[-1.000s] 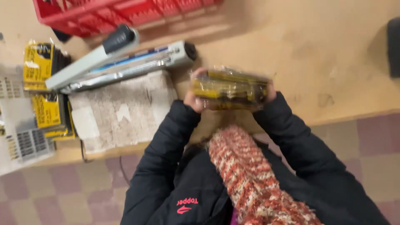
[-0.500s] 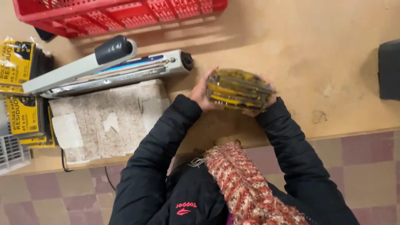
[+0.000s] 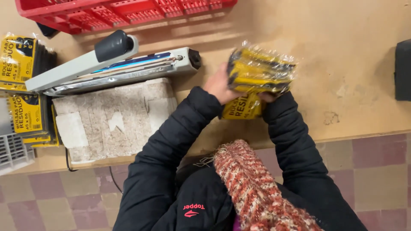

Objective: Sealing and organizing packs of plastic trash bags using a heat sealing machine.

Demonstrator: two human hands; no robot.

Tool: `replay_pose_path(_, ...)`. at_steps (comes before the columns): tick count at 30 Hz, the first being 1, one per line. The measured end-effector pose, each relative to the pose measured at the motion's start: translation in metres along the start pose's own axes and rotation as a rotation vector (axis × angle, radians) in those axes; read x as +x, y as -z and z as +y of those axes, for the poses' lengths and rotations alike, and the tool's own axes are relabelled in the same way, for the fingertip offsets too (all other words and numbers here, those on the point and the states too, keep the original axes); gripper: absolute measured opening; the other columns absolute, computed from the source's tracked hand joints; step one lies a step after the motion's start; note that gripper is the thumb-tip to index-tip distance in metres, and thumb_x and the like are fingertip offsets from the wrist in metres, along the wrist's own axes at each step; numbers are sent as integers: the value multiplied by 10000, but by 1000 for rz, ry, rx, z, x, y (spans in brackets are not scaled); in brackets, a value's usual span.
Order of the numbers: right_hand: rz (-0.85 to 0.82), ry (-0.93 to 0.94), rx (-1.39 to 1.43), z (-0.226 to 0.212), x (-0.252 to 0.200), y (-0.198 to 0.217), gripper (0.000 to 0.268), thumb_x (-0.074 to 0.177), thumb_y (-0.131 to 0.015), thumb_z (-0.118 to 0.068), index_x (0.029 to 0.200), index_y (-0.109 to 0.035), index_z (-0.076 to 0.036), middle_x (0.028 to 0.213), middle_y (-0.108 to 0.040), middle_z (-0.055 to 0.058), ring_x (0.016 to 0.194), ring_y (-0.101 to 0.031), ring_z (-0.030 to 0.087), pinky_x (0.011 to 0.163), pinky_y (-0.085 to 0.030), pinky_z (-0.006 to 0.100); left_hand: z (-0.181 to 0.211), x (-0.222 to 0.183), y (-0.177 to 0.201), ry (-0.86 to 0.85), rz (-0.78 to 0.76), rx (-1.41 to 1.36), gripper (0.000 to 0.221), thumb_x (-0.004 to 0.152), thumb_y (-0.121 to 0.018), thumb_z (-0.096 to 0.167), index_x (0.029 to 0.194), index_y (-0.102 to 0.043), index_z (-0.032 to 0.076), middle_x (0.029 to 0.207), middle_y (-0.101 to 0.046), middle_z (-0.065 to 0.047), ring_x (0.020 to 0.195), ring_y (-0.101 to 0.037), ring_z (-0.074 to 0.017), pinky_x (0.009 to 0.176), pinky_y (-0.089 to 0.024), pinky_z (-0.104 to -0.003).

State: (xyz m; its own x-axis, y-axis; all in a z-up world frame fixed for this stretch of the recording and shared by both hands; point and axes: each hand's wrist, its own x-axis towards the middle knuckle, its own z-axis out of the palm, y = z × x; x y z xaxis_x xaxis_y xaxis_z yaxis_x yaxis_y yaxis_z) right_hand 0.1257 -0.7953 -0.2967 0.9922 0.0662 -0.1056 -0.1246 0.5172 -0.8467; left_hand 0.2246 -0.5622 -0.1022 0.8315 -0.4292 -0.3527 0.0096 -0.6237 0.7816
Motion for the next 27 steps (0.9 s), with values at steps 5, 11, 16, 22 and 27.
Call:
replay_pose_path(5,-52,111,-91,-44,-8,-59,628,1049,-578,-303,1581,-343,-67,1650,-357,85,1503,-361,233,1239,-336,425,42,-17,39,-276,-128,-120,836,981,-656,498,1544,-359,-44,1515,-494,-294,1430,-502,-402,1200,-423,-456)
replay_pose_path(11,-107,312,-204,-84,-10,-100,682,1051,-581,-234,1622,-231,-101,1670,-285,59,1534,-283,214,1264,-278,421,81,-89,78,-853,-71,47,751,852,-819,311,1482,-470,98,1597,-349,-276,1460,-381,-437,1176,-385,-494)
replay_pose_path(16,-178,416,-288,-89,5,-109,735,1053,-581,-188,1649,-156,-125,1684,-237,41,1555,-231,200,1280,-239,419,85,-115,77,-1036,239,172,544,841,-891,166,1301,-602,159,1571,-467,-128,1445,-478,-365,1208,-450,-442)
replay_pose_path(22,-58,218,121,-104,-8,-134,597,1110,-482,-239,1633,-238,-89,1635,-338,78,1515,-348,210,1269,-315,395,96,-144,89,-1138,321,35,323,860,-854,153,995,-562,112,1415,-585,-121,1311,-566,-360,1120,-496,-443)
replay_pose_path(27,-177,334,-267,-121,-19,-159,569,1121,-499,-212,1643,-311,-87,1546,-431,69,1422,-413,208,1218,-369,383,100,-155,85,-1097,457,-4,435,827,-892,259,839,-487,100,1248,-617,-148,1107,-595,-370,952,-519,-425)
